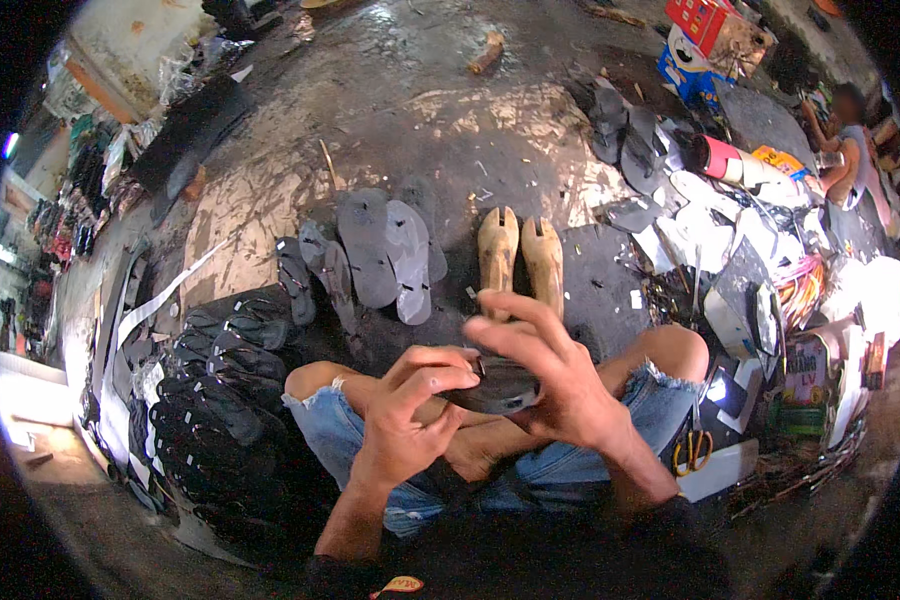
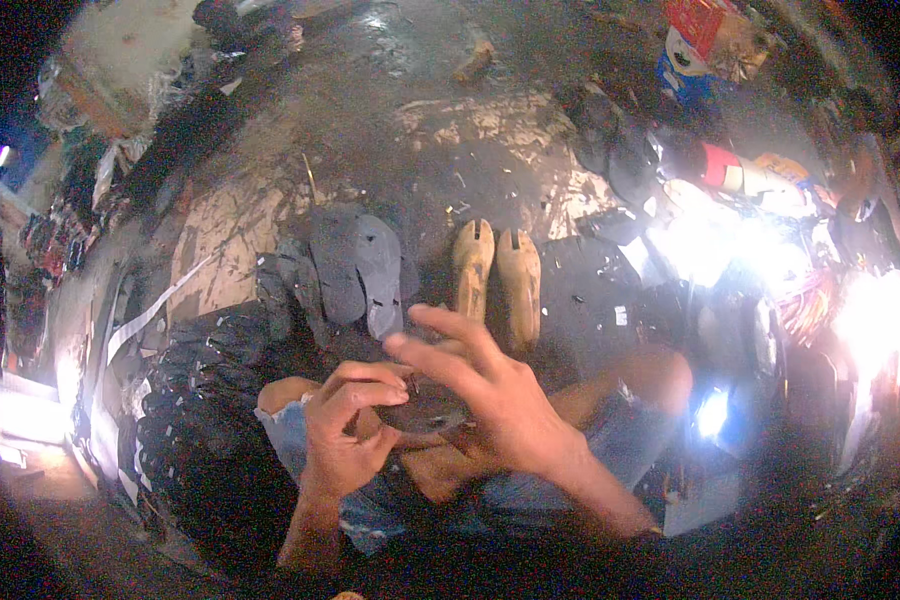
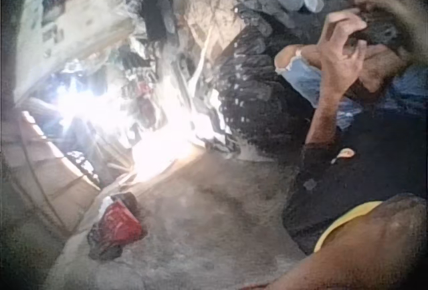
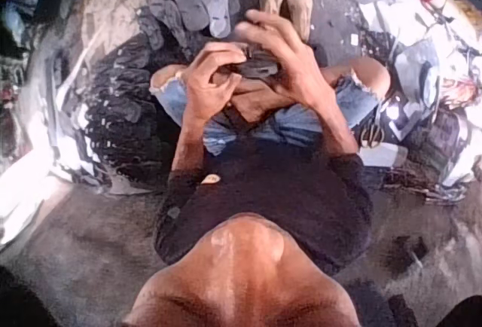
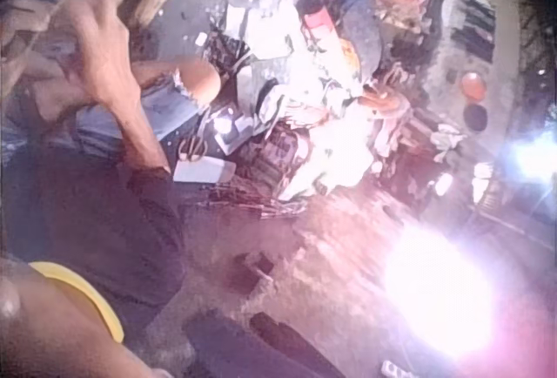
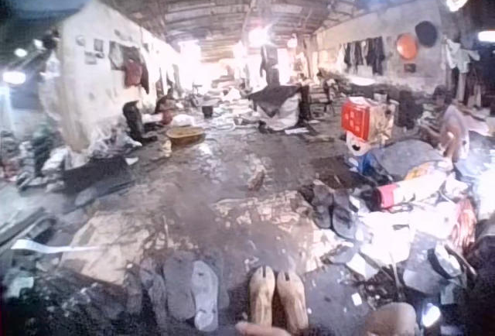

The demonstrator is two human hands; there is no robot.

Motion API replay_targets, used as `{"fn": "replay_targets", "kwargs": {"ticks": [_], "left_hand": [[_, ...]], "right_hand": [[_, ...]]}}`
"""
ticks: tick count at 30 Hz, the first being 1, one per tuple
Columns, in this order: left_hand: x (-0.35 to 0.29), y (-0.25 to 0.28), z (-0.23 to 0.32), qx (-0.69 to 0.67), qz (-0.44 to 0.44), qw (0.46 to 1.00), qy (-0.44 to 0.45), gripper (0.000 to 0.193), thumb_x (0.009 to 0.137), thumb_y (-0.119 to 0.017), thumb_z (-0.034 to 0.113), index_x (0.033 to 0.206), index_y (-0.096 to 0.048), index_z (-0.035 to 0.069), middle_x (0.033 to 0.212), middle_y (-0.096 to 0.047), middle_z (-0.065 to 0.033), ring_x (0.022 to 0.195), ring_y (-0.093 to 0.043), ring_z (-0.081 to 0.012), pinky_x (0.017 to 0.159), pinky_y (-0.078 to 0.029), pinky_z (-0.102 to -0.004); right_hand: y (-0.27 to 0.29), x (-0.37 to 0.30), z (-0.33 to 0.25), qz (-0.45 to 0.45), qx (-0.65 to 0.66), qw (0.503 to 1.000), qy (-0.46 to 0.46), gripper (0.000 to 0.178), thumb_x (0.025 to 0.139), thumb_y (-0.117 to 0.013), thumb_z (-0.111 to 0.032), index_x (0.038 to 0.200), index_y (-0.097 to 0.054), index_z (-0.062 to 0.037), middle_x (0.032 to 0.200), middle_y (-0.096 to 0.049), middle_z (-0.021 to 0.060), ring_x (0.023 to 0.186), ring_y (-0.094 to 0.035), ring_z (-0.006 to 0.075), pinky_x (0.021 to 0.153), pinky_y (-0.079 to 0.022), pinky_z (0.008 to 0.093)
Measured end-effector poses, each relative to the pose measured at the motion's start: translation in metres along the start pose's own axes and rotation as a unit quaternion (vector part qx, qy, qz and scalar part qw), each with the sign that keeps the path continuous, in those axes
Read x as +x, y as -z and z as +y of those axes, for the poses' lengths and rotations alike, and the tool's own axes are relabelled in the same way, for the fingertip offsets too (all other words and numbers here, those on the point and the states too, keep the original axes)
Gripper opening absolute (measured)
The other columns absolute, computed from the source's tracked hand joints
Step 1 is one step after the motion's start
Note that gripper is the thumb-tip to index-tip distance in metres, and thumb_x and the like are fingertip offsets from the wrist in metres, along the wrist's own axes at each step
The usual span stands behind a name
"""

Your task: The person sits on the floor and repeatedly picks up black sandal soles and straps, then presses the straps onto wooden shoe lasts to form flip-flops. The person handles each sandal one at a time, aligning and seating the strap before placing the finished unit aside.

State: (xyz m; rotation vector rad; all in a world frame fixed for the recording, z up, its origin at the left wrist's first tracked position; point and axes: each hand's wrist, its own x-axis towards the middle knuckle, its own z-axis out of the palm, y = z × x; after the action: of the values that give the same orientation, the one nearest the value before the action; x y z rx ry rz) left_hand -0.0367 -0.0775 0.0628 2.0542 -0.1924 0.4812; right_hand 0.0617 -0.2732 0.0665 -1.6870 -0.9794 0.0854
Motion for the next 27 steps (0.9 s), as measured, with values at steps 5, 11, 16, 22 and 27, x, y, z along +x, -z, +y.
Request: {"fn": "replay_targets", "kwargs": {"ticks": [5,11,16,22,27], "left_hand": [[0.007,-0.004,-0.032,-0.033,-0.012,0.999,0.002,0.037,0.073,-0.080,-0.007,0.106,-0.068,0.004,0.110,-0.075,-0.0157,0.103,-0.075,-0.0322,0.092,-0.060,-0.0423],[0.024,0.015,-0.073,-0.192,0.135,0.964,0.127,0.034,0.082,-0.078,0.004,0.111,-0.060,0.003,0.102,-0.060,-0.0039,0.092,-0.055,-0.0126,0.086,-0.047,-0.0289],[0.017,0.038,-0.069,-0.264,0.189,0.942,0.090,0.032,0.085,-0.080,0.013,0.102,-0.054,0.006,0.106,-0.061,-0.0112,0.095,-0.058,-0.0171,0.091,-0.049,-0.0328],[0.005,0.055,-0.064,-0.263,0.165,0.948,-0.064,0.033,0.084,-0.081,0.012,0.100,-0.053,0.005,0.104,-0.061,-0.0137,0.094,-0.061,-0.0228,0.088,-0.054,-0.0399],[0.005,0.063,-0.048,-0.153,0.216,0.964,-0.034,0.039,0.085,-0.079,0.024,0.112,-0.057,0.006,0.122,-0.066,-0.0176,0.108,-0.067,-0.0302,0.091,-0.057,-0.0432]], "right_hand": [[-0.005,-0.020,0.082,-0.048,0.070,0.996,0.030,0.050,0.078,-0.087,-0.019,0.125,-0.074,-0.0102,0.136,-0.072,0.0102,0.122,-0.070,0.0327,0.104,-0.054,0.0439],[-0.015,-0.007,0.209,0.309,-0.111,0.905,-0.270,0.086,0.084,-0.079,-0.009,0.160,-0.040,-0.0016,0.145,-0.059,0.0246,0.135,-0.058,0.0444,0.113,-0.047,0.0524],[-0.056,-0.032,0.235,0.088,-0.279,0.874,-0.387,0.106,0.078,-0.080,-0.008,0.167,-0.023,-0.0030,0.142,-0.058,0.0285,0.133,-0.055,0.0512,0.116,-0.040,0.0597],[-0.053,-0.039,0.252,0.175,-0.220,0.895,-0.346,0.100,0.075,-0.084,-0.011,0.160,-0.033,-0.0036,0.130,-0.066,0.0283,0.118,-0.064,0.0515,0.101,-0.050,0.0617],[-0.044,-0.045,0.255,0.277,-0.021,0.887,-0.368,0.076,0.086,-0.081,-0.011,0.152,-0.046,-0.0007,0.121,-0.072,0.0228,0.104,-0.073,0.0411,0.090,-0.059,0.0537]]}}
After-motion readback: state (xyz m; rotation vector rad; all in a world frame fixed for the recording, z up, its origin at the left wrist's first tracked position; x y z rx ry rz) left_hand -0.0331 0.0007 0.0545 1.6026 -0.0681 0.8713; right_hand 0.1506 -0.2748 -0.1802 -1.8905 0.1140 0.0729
